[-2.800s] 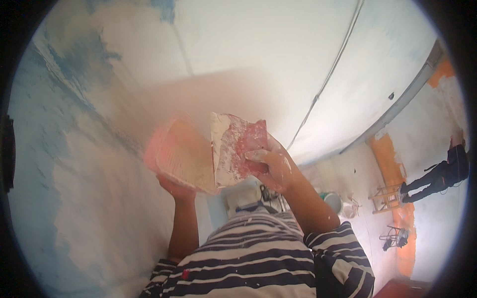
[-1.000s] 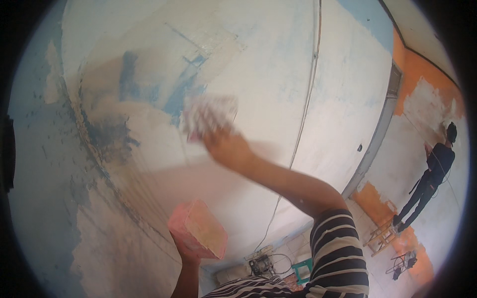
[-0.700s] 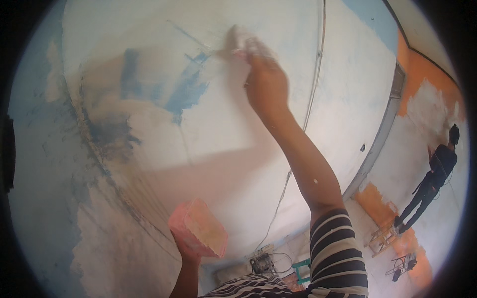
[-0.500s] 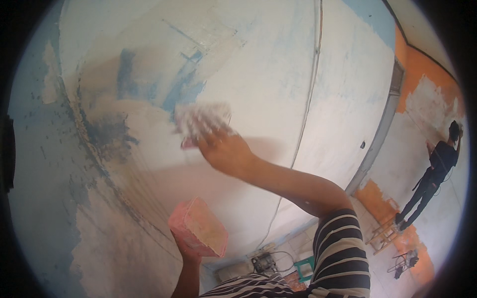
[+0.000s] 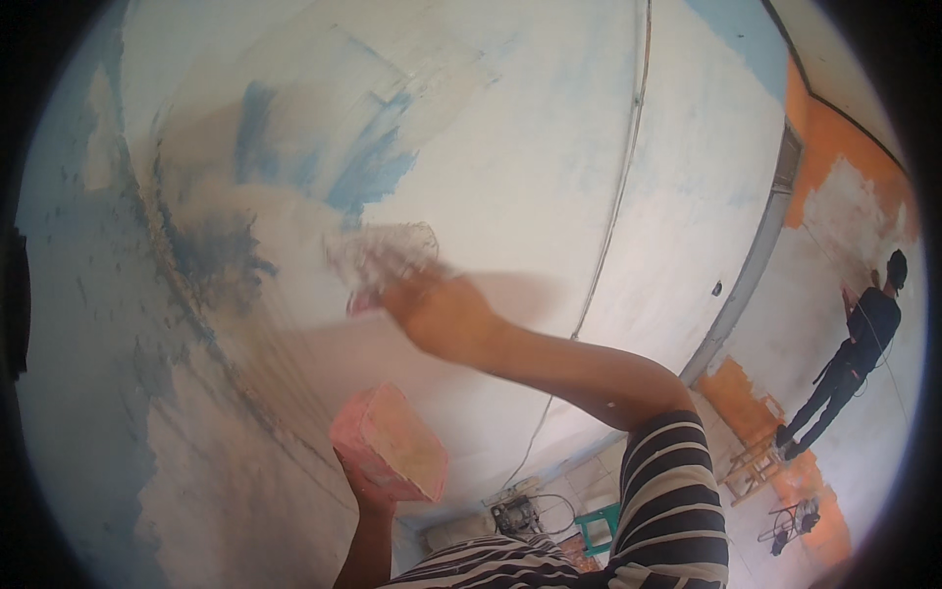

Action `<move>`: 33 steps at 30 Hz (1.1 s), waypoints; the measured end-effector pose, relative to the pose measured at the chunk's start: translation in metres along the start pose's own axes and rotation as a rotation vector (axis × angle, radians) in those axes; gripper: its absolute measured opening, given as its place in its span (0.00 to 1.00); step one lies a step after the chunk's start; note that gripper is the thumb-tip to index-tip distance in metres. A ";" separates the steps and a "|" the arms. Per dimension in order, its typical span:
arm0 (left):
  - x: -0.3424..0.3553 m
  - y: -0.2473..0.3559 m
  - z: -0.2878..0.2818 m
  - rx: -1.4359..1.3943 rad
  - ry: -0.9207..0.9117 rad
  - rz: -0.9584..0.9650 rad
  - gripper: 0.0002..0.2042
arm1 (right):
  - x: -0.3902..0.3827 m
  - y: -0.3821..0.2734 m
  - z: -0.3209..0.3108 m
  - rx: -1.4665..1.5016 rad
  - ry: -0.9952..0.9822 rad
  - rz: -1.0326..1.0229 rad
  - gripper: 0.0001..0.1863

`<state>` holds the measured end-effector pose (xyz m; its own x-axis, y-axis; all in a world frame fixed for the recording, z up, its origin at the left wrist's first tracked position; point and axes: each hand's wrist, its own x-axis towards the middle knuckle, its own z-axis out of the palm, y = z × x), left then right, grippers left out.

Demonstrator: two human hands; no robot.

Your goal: The person applies plaster to a wall using a putty knife and a pink container. The person repeatedly scoops the plaster from the container and spreads it onto the wall surface.

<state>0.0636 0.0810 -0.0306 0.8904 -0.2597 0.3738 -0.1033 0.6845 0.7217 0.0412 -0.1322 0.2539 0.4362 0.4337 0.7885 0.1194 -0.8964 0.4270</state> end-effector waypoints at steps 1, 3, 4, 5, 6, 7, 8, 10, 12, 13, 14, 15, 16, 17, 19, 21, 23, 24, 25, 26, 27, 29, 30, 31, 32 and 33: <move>-0.001 -0.001 -0.002 0.007 0.028 0.002 0.34 | 0.007 0.006 -0.015 0.169 -0.025 0.177 0.26; -0.001 -0.004 0.001 0.001 0.047 -0.002 0.34 | 0.035 0.043 -0.057 0.012 0.179 0.349 0.29; 0.000 -0.004 0.004 0.008 0.013 -0.019 0.35 | 0.045 0.067 -0.067 -0.050 0.261 0.457 0.30; 0.000 -0.003 0.006 0.018 -0.023 -0.037 0.36 | 0.053 0.096 -0.064 -0.293 0.441 0.337 0.31; -0.003 -0.006 0.002 0.023 -0.022 -0.038 0.36 | 0.051 0.103 -0.050 -0.280 0.343 0.398 0.30; -0.006 -0.012 -0.002 0.067 -0.006 0.000 0.36 | 0.049 0.105 -0.036 -0.271 0.249 0.456 0.29; -0.007 -0.014 -0.008 0.117 0.020 0.042 0.36 | 0.047 0.084 -0.017 -0.258 0.014 0.498 0.29; -0.003 -0.009 -0.009 0.095 0.024 0.013 0.36 | 0.010 0.027 0.015 -0.164 -0.130 0.220 0.27; -0.002 -0.005 -0.005 0.069 0.022 -0.018 0.36 | -0.015 -0.005 0.018 -0.080 -0.035 -0.091 0.25; -0.002 -0.002 -0.002 0.066 0.028 -0.016 0.36 | -0.018 -0.013 0.010 0.053 -0.081 -0.027 0.22; 0.000 0.002 0.001 0.064 0.029 -0.006 0.35 | -0.012 -0.018 -0.004 0.184 -0.118 0.034 0.20; 0.003 0.006 0.005 0.066 0.029 0.002 0.35 | 0.007 -0.003 -0.021 0.153 -0.099 0.194 0.17; 0.005 0.009 0.010 0.042 0.001 0.021 0.35 | 0.022 0.022 -0.039 0.050 0.106 0.191 0.20; 0.005 0.013 0.016 0.030 -0.009 0.027 0.36 | 0.040 0.037 -0.057 -0.001 0.216 0.351 0.24; 0.004 0.018 0.033 0.016 -0.033 0.037 0.36 | 0.061 0.087 -0.068 -0.236 0.433 0.343 0.28; 0.002 0.018 0.034 0.024 -0.039 0.044 0.36 | 0.050 0.086 -0.038 -0.227 0.237 0.440 0.26; 0.004 0.014 0.020 0.019 -0.021 0.011 0.37 | 0.032 0.030 0.000 -0.261 -0.046 0.286 0.24; 0.004 0.014 0.021 0.015 -0.018 0.008 0.37 | 0.013 0.011 0.011 -0.146 -0.047 -0.009 0.23; 0.004 0.017 0.023 0.032 -0.025 0.003 0.37 | 0.003 -0.012 0.008 -0.057 -0.113 -0.149 0.22; 0.005 0.019 0.024 0.043 -0.028 0.004 0.37 | 0.003 -0.030 -0.003 0.191 -0.249 -0.036 0.22; 0.005 0.022 0.025 0.056 -0.032 0.007 0.37 | 0.012 -0.027 -0.016 0.193 -0.243 -0.039 0.22; 0.006 0.024 0.025 0.084 -0.033 0.059 0.36 | 0.034 -0.001 -0.043 0.174 -0.170 0.156 0.24; 0.005 0.022 0.028 0.082 -0.042 0.070 0.35 | 0.049 0.020 -0.062 0.095 0.014 0.260 0.24; 0.004 0.016 0.029 0.003 -0.025 0.022 0.35 | 0.064 0.043 -0.075 0.017 0.198 0.361 0.23; 0.002 0.012 0.029 -0.034 -0.015 -0.007 0.35 | 0.076 0.067 -0.076 -0.097 0.298 0.374 0.21; 0.001 0.009 0.029 -0.071 -0.005 -0.032 0.35 | 0.084 0.079 -0.077 -0.213 0.402 0.385 0.18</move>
<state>0.0506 0.0674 -0.0064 0.8906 -0.2856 0.3540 -0.0426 0.7225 0.6901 0.0187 -0.1600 0.3878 0.0354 0.1193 0.9922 -0.1799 -0.9759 0.1237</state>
